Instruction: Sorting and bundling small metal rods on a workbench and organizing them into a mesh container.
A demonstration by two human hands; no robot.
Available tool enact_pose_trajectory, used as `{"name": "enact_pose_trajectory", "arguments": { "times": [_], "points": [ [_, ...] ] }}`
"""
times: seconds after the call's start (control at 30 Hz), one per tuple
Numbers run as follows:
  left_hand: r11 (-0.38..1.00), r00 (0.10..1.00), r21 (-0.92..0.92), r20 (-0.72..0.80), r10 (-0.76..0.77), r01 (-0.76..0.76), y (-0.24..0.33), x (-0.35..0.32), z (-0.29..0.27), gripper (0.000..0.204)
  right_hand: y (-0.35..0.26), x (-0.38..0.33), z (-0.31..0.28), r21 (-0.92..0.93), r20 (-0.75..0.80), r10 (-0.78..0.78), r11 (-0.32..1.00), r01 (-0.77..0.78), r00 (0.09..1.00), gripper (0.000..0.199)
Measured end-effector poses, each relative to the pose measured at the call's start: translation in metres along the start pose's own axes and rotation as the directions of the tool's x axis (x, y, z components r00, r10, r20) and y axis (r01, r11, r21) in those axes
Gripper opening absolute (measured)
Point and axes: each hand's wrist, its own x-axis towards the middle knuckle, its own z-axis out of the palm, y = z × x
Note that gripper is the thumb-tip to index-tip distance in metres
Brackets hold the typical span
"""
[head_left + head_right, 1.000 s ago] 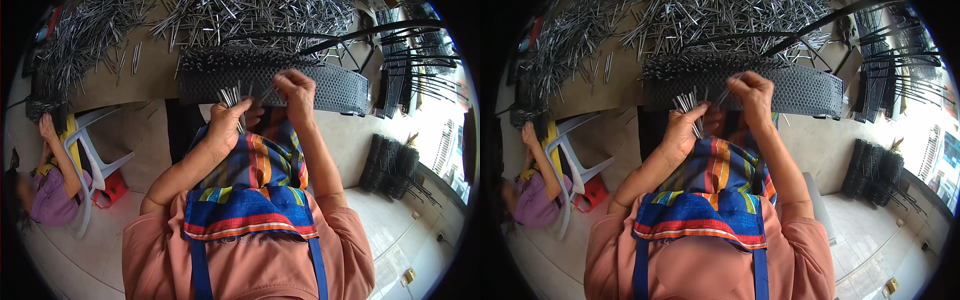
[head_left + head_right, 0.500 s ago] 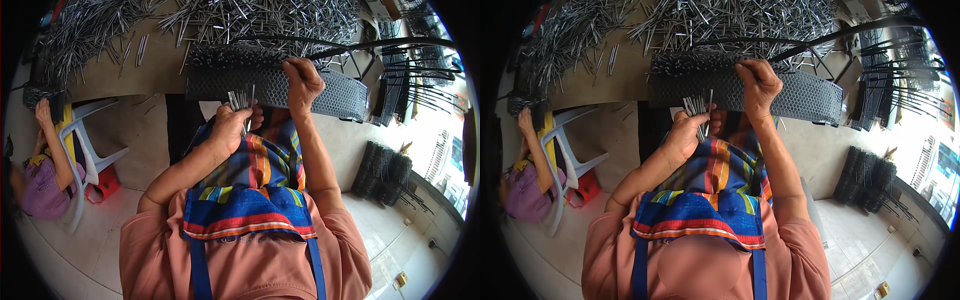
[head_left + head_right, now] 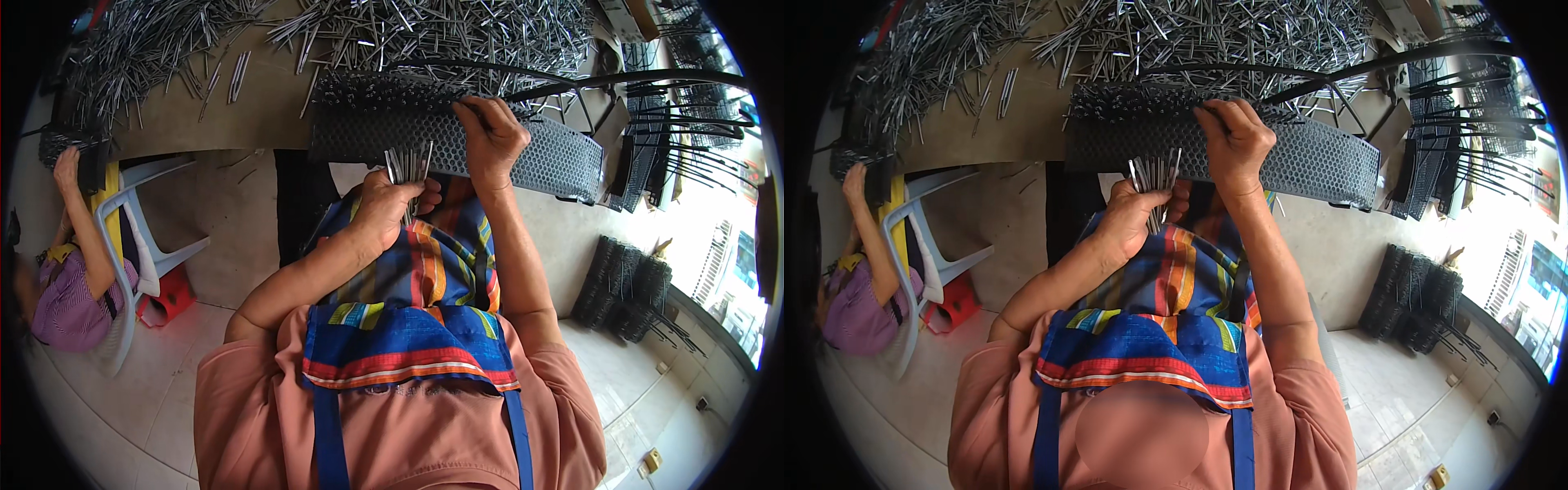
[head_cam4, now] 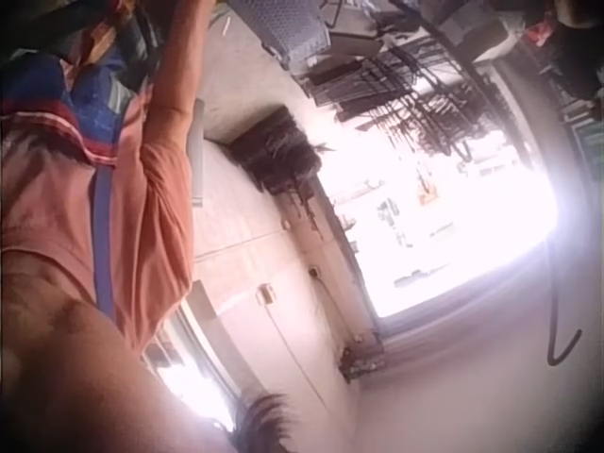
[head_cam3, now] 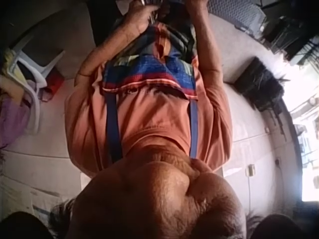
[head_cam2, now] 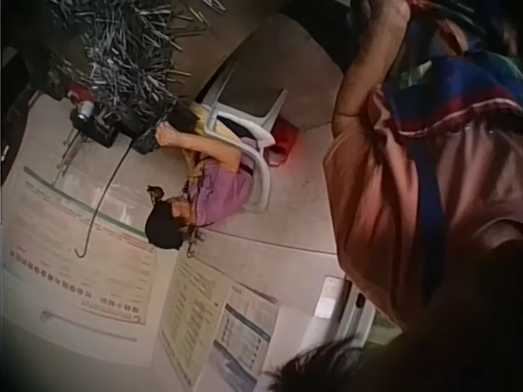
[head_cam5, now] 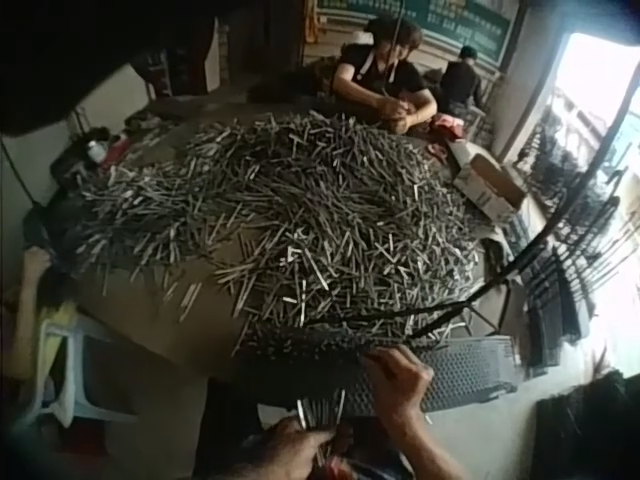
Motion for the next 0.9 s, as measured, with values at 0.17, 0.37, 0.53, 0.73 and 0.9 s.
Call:
{"name": "enact_pose_trajectory", "arguments": {
  "times": [0.17, 0.37, 0.53, 0.73, 0.9],
  "points": [
    [1.000, 1.000, -0.021, 0.002, 0.006, -0.006, 0.003, -0.003, 0.002, 0.015, 0.001, -0.004, 0.000, -0.076, 0.058, -0.009, 0.997, 0.013, 0.998, 0.013],
    [0.998, 0.999, -0.045, -0.020, -0.036, 0.035, 0.006, 0.000, -0.002, 0.012, 0.005, -0.006, 0.001, 0.002, 0.034, -0.032, 0.999, 0.032, 0.999, 0.014],
    [0.997, 0.999, -0.070, -0.001, -0.043, 0.042, 0.013, 0.001, 0.000, 0.011, -0.006, -0.008, -0.013, 0.084, 0.385, 0.443, 0.857, -0.508, 0.810, 0.009],
    [1.000, 0.994, 0.022, 0.112, -0.007, 0.005, 0.011, 0.003, 0.005, 0.017, -0.010, -0.022, -0.026, 0.288, 0.632, 0.540, 0.503, -0.815, 0.556, 0.006],
    [0.992, 0.992, 0.023, -0.013, -0.124, 0.124, 0.003, -0.011, -0.007, 0.016, 0.002, -0.013, -0.029, 0.530, 0.026, 0.470, 0.742, -0.411, 0.882, 0.002]
  ]
}}
